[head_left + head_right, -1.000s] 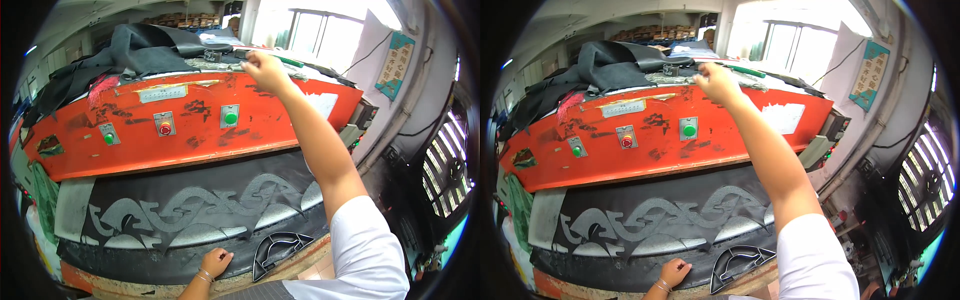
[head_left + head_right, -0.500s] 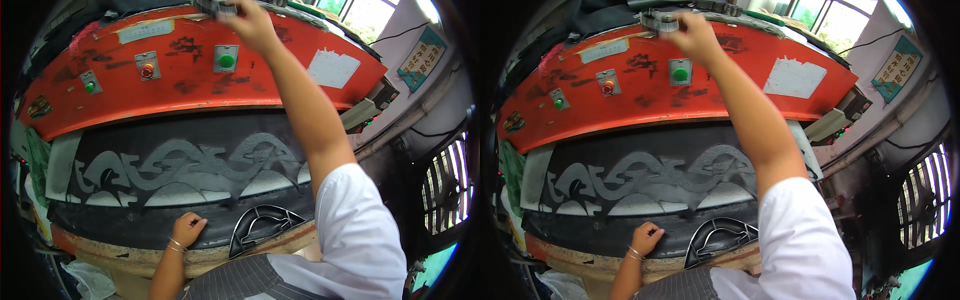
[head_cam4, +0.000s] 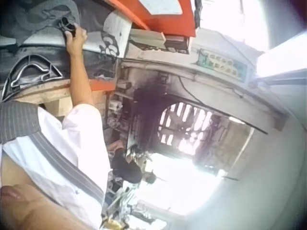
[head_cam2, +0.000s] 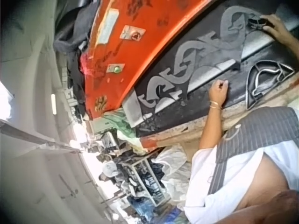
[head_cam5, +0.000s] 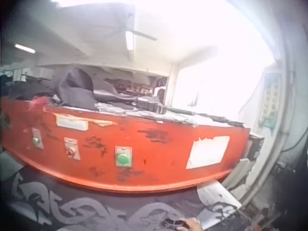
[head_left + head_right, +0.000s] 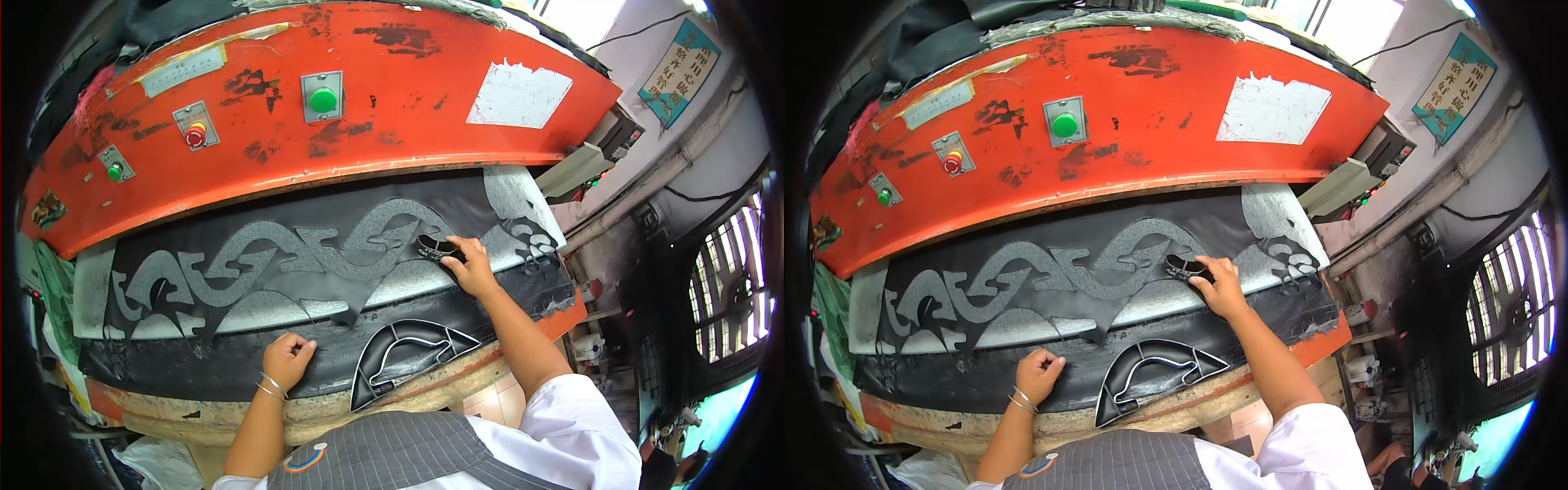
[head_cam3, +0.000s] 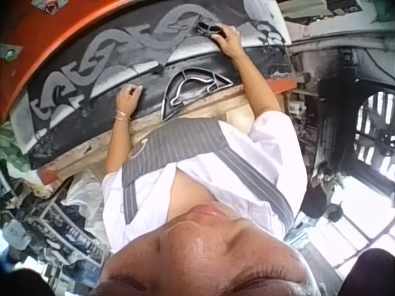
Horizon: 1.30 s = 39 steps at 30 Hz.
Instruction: Cutting shoe component shapes from a sheet of material using a metal die and a hydraulic press.
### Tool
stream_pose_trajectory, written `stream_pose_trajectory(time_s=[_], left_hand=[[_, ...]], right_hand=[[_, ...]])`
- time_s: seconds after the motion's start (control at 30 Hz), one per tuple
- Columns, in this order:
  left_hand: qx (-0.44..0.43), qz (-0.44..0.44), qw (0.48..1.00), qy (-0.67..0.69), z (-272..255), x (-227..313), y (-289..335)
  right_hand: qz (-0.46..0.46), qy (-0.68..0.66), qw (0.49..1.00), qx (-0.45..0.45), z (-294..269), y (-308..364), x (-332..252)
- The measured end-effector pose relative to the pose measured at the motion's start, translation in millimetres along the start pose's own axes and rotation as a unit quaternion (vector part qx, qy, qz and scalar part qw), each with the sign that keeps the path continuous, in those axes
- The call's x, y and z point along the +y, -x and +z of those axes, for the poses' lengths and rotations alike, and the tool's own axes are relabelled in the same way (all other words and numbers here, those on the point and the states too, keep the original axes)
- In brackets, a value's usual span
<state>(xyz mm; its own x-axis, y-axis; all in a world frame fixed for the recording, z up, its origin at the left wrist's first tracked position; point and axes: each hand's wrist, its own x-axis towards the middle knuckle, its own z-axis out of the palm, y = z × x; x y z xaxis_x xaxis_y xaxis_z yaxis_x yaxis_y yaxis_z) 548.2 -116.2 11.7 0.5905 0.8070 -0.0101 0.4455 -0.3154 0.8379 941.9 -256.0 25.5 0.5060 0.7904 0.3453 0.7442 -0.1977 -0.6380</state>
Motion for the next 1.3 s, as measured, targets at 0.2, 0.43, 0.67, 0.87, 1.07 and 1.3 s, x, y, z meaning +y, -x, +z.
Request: stream_pose_trajectory(time_s=[0.2,0.43,0.67,0.87,1.07,1.3], left_hand=[[-0.008,0.000,1.000,0.020,-1,3,1],[-0.019,0.018,1.000,-0.009,-20,7,-15],[0.019,-0.109,0.977,0.182,-71,1,-44],[0.515,0.065,0.854,-0.006,-256,-11,-140],[0.450,0.183,0.855,-0.184,-308,14,-180],[0.124,0.069,0.985,-0.098,-175,25,-65]], right_hand=[[0.058,-0.103,0.993,0.016,3,5,15],[-0.026,0.021,0.999,-0.009,7,-14,3],[-0.114,0.198,0.974,-0.016,-18,-38,-31],[-0.051,-0.088,0.993,0.066,35,-97,-158],[-0.067,-0.183,0.966,0.173,52,-173,-235],[0.015,-0.131,0.989,-0.059,62,-78,-228]])
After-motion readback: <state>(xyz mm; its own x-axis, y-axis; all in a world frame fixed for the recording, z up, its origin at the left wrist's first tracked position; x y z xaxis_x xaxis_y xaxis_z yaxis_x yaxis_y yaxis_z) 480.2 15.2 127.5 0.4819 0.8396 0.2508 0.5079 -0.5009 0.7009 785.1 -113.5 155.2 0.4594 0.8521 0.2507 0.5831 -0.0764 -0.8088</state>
